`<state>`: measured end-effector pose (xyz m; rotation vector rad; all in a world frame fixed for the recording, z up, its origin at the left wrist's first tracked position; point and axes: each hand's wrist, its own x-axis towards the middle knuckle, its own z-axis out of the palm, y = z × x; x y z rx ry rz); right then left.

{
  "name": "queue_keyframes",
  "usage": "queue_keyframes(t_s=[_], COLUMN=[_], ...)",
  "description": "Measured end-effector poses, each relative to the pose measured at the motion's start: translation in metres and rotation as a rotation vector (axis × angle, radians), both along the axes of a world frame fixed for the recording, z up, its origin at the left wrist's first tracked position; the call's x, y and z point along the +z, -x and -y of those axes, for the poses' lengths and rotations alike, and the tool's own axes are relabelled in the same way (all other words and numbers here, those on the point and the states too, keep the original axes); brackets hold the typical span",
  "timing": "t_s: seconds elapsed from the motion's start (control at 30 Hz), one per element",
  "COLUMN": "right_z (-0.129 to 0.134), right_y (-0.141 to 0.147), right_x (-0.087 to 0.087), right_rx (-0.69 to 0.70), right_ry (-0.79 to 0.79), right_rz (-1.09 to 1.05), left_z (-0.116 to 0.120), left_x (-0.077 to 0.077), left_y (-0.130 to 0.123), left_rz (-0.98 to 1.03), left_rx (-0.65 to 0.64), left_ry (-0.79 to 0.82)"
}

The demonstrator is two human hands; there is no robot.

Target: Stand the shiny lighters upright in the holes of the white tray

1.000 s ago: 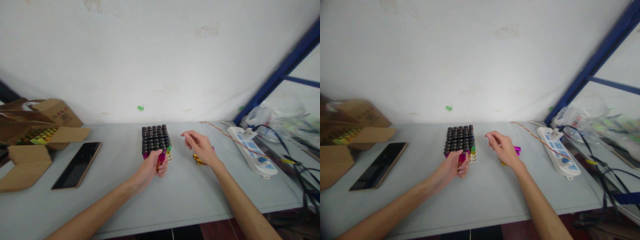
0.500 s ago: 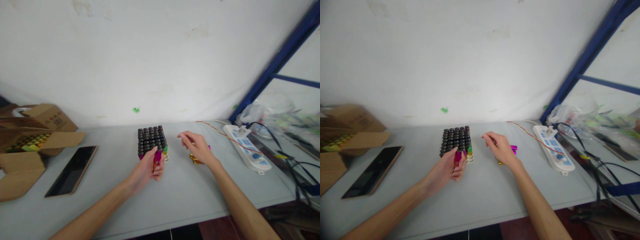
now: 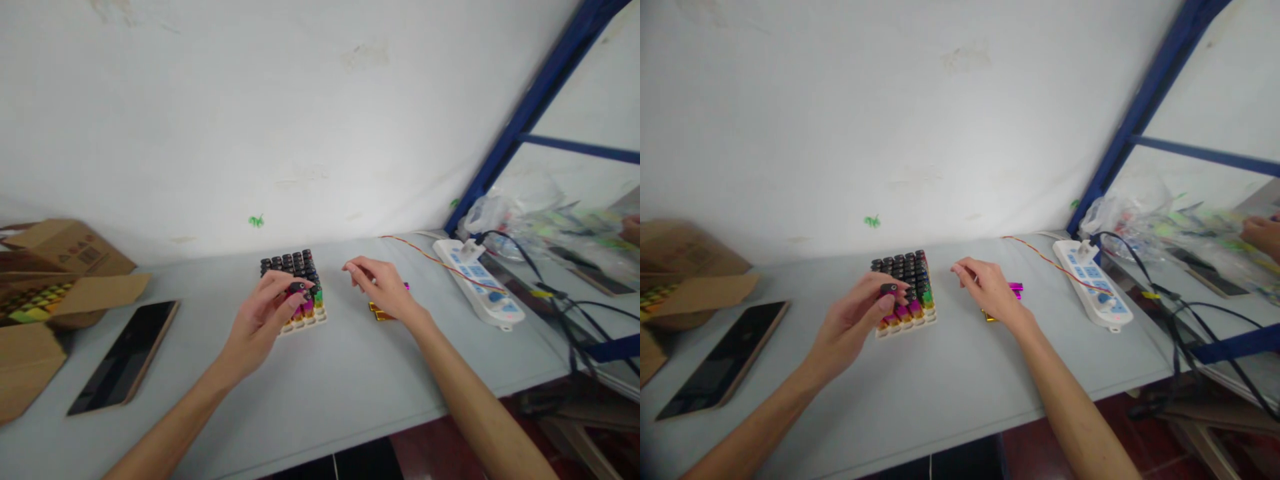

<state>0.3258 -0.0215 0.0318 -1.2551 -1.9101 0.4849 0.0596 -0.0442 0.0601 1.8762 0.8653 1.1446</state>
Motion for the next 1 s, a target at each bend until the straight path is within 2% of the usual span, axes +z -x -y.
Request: queue_keyframes(t_s=[0.2,0.47,1.0], right_z=[-0.002,-0.003,-0.003], right_y=[-0.002,-0.005,-0.008], right_x=[0.0,0.0,0.002], right_rx=[-0.001,-0.006,-0.013], right_ry=[-0.062,-0.107,-0.121], right_rz=[0.047,0.078,0.154], left_z=[-0.007,-0.018,-0.017], left_x=[-0.015,-0.04,-0.037], left_y=[-0.004,-0.011,-0.02], left_rz=[-0.221,-0.454,-0.576], left_rx=[0.06,0.139,0.208], left_ry=[-0.399,-0.71,-0.769])
